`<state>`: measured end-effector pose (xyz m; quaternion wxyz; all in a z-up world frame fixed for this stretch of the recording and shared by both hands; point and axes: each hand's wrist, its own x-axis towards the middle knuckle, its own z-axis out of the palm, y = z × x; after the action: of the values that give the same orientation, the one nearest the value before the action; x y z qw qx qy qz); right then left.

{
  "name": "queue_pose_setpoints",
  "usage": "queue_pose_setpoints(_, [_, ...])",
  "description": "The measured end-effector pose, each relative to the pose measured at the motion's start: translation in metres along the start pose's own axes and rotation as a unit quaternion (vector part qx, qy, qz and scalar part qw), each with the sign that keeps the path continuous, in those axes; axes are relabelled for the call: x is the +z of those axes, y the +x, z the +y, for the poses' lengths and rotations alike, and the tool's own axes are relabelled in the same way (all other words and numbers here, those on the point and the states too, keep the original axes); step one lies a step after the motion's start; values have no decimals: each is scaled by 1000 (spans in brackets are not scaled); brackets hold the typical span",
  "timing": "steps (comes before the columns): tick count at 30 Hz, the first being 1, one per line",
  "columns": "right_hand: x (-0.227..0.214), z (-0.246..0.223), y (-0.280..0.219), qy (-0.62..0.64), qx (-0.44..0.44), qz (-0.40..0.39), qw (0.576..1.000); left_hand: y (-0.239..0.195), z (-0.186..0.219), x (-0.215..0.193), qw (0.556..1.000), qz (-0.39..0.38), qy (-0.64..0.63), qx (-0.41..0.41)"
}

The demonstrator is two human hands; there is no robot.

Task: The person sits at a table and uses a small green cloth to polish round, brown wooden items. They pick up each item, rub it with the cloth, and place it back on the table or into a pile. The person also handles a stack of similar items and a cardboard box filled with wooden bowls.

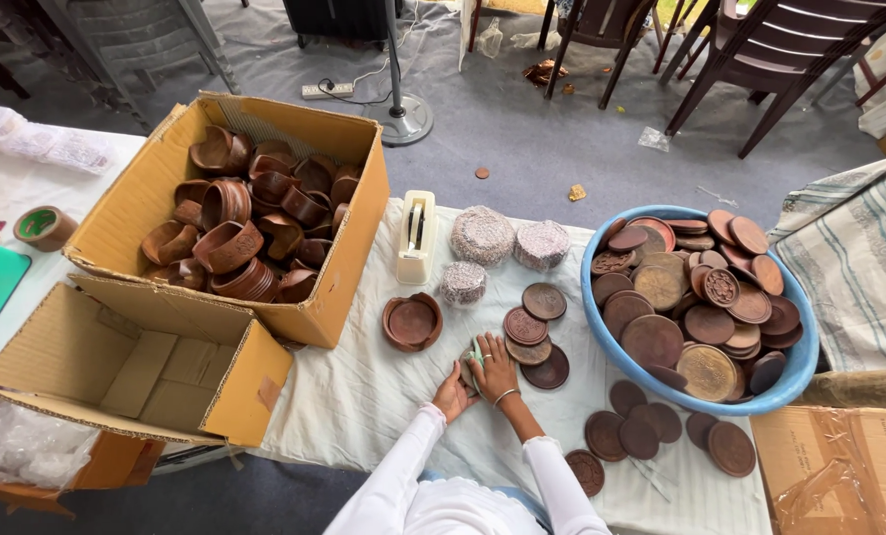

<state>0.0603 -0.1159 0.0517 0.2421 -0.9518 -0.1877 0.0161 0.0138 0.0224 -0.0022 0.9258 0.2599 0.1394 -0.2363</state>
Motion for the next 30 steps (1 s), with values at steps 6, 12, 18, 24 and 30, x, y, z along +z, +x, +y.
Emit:
queue_pose_setpoints(6, [-9, -34, -18, -98, -121, -43, 987, 6, -6, -6, 916, -323, -218, 97])
queue_pose_setpoints(12, [-15, -29, -47, 2, -187, -32, 982, 5, -8, -8, 995, 89, 14, 47])
queue_pose_setpoints(18, [-27, -21, -69, 160, -224, 72, 959, -1, 15, 17, 964, 222, 145, -15])
queue_pose_setpoints(24, [14, 36, -61, 273, 119, 215, 930, -15, 65, 36, 789, 244, 439, 354])
queue_pose_setpoints(30, [-11, 16, -59, 262, 133, 175, 940, -42, 143, 70, 466, 268, 684, 494])
